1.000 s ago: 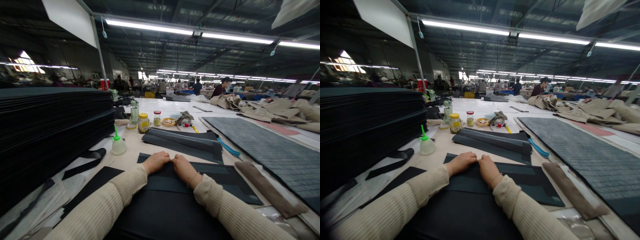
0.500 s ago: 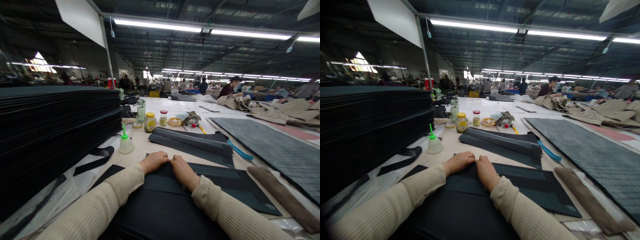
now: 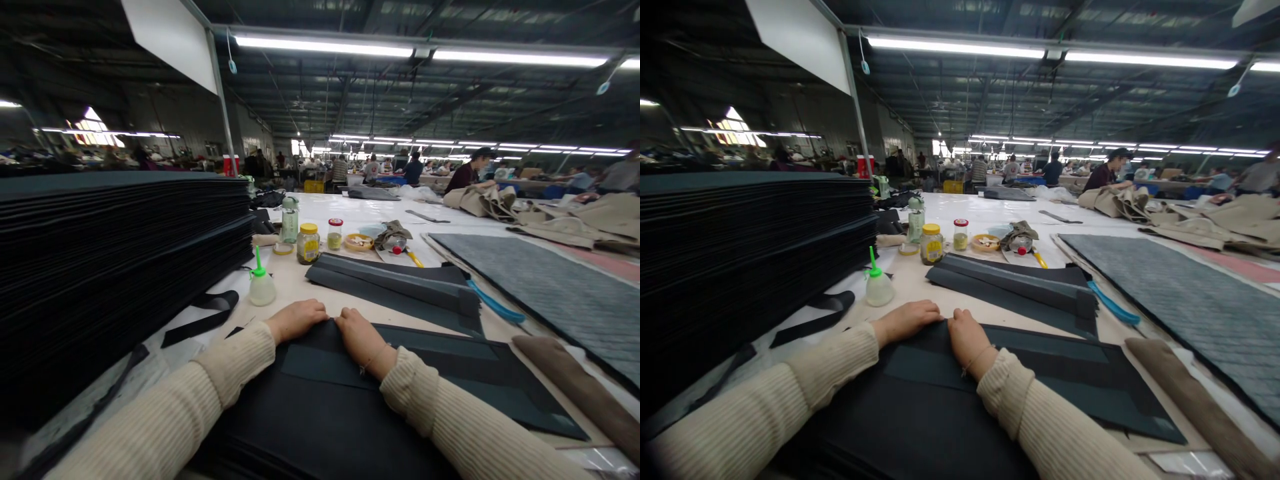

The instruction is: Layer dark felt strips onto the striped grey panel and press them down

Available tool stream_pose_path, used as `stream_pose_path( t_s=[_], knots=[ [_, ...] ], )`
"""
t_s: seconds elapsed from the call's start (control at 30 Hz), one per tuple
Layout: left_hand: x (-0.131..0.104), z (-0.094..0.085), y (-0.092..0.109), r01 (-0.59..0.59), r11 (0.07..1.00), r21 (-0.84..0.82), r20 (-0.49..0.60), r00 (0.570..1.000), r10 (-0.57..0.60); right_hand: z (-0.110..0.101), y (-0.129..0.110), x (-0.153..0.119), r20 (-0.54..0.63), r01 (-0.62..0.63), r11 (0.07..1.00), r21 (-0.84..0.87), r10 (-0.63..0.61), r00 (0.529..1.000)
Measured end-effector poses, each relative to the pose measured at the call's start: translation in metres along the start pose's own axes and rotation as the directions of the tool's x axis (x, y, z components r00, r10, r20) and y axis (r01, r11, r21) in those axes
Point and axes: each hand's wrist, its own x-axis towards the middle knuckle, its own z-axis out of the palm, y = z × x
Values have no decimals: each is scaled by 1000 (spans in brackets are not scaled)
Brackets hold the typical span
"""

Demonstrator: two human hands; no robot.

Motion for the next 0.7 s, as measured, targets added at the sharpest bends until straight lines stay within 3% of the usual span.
stream_pose_path(
  t_s=[0.23,0.53,0.7],
  knots=[
    [-23,-5,-12,60,998,-2,5,998,-60,-7,-8,9,17,21,1000,2,-21,1000],
    [-34,-7,-18,-32,999,37,24,999,31,0,-30,23,10,63,997,43,-64,998],
    [-61,-18,-27,89,996,-15,72,994,-88,-1,-20,28,18,28,996,80,-30,999]
  ],
)
